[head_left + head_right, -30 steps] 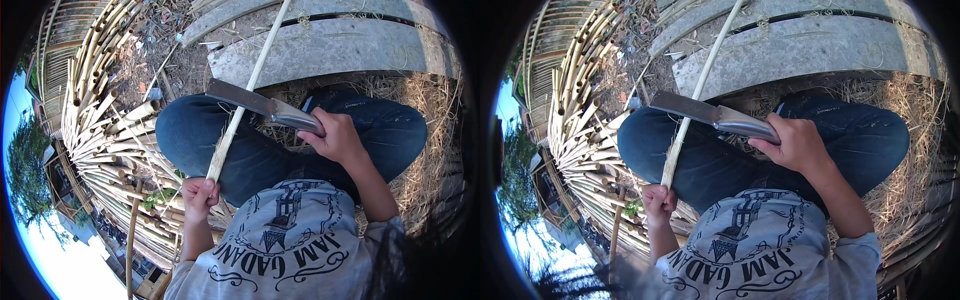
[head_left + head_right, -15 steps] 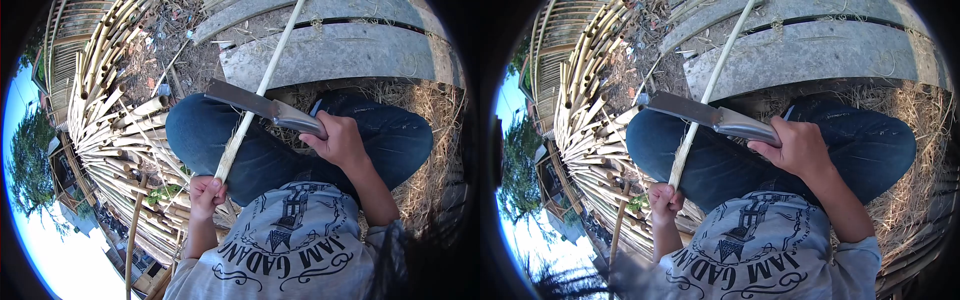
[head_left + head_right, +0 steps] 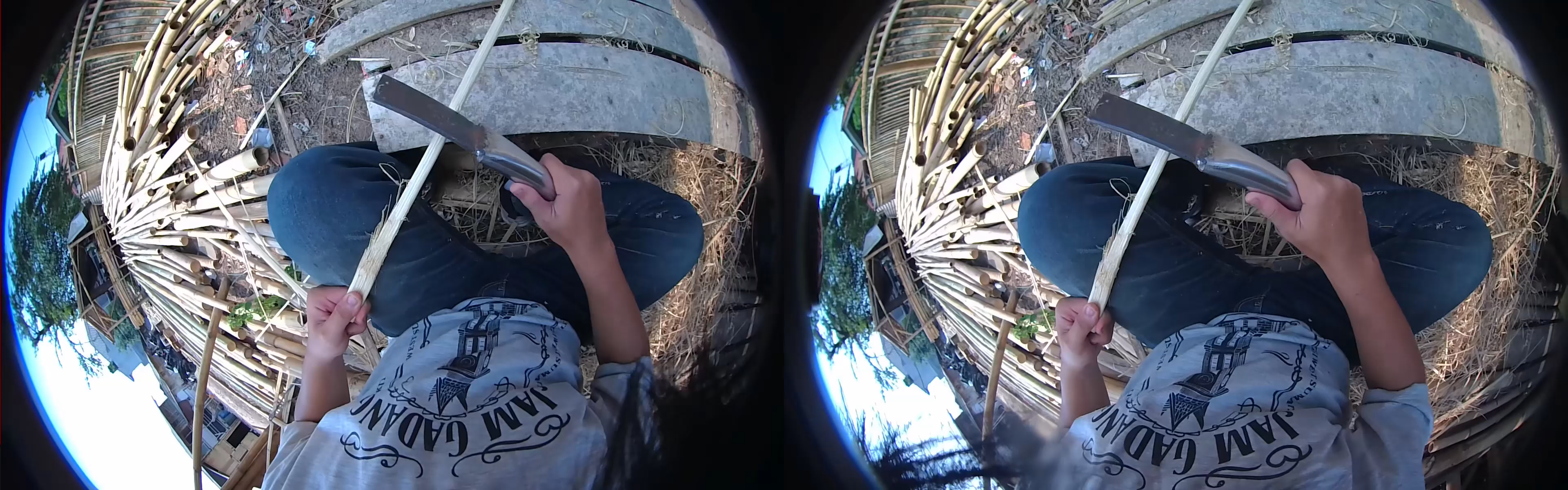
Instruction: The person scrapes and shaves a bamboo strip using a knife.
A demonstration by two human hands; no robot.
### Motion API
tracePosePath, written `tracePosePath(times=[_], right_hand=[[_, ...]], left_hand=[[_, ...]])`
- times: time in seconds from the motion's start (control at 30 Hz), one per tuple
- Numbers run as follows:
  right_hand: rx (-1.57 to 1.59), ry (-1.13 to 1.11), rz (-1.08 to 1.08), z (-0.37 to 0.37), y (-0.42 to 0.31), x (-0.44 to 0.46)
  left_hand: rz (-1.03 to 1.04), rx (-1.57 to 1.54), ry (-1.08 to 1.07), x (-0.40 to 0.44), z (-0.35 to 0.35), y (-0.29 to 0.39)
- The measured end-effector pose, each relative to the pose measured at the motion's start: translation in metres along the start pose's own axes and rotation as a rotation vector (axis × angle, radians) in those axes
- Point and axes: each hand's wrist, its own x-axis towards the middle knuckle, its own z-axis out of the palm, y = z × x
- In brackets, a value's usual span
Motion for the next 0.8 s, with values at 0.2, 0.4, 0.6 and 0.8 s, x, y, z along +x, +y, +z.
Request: tracePosePath(times=[0.2,0.4,0.6,0.8], right_hand=[[-0.11,-0.062,-0.031,-0.01,-0.001,0.004],[-0.067,-0.145,-0.13,-0.011,-0.021,-0.006],[0.022,-0.042,0.063,-0.008,-0.003,0.008],[-0.084,-0.075,-0.043,-0.013,-0.002,0.008]], left_hand=[[0.006,0.0,-0.012,0.001,-0.003,-0.001],[0.005,-0.01,-0.018,-0.001,-0.007,-0.002],[-0.031,0.002,-0.02,0.0,-0.007,-0.001],[0.012,-0.007,-0.029,-0.001,-0.011,-0.005]])
